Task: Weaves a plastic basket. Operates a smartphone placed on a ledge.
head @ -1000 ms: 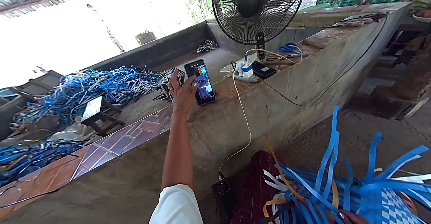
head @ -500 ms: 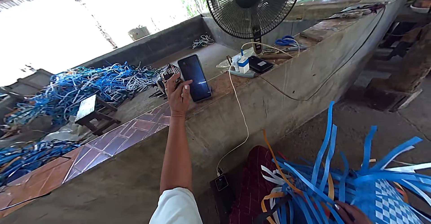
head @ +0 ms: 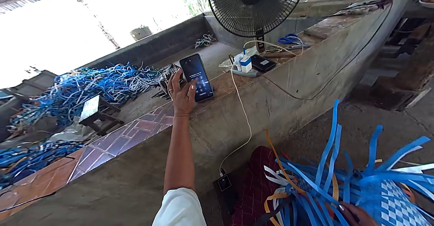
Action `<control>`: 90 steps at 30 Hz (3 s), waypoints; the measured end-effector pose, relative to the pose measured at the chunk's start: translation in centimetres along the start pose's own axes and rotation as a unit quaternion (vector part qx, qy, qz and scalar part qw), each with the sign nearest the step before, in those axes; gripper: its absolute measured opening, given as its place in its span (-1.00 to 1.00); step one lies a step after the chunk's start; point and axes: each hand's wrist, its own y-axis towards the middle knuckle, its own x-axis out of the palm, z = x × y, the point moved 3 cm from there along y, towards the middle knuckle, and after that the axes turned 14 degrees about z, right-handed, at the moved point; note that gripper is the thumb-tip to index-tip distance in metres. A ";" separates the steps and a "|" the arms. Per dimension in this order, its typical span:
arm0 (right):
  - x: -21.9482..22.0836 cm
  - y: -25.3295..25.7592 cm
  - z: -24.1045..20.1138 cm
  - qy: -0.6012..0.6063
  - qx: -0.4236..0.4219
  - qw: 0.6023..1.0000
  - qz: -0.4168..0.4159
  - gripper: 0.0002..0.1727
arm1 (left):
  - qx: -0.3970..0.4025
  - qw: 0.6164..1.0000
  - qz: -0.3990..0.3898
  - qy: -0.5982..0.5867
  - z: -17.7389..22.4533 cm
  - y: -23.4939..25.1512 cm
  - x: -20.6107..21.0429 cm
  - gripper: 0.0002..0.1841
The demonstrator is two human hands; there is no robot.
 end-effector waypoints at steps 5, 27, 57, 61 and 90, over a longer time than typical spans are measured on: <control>0.0 -0.1 0.0 0.007 -0.004 1.000 0.008 -0.67 | 0.024 0.999 0.020 -0.030 0.2 -0.2 -0.2 -0.35; -0.1 0.1 -0.4 0.016 0.009 1.000 -0.001 -0.65 | 0.073 0.993 -0.028 -0.085 0.6 -0.2 0.1 -0.40; 0.7 0.4 1.3 0.014 -0.020 1.000 0.018 -0.66 | -0.029 0.999 0.007 -0.021 0.0 -0.2 0.0 -0.35; 0.7 0.3 0.9 0.018 -0.015 1.000 0.020 -0.64 | -0.042 0.999 -0.012 -0.008 0.0 -0.3 0.2 -0.33; 0.6 0.3 0.8 0.006 -0.017 1.000 0.013 -0.65 | 0.048 0.996 -0.007 -0.075 0.6 -0.3 0.0 -0.40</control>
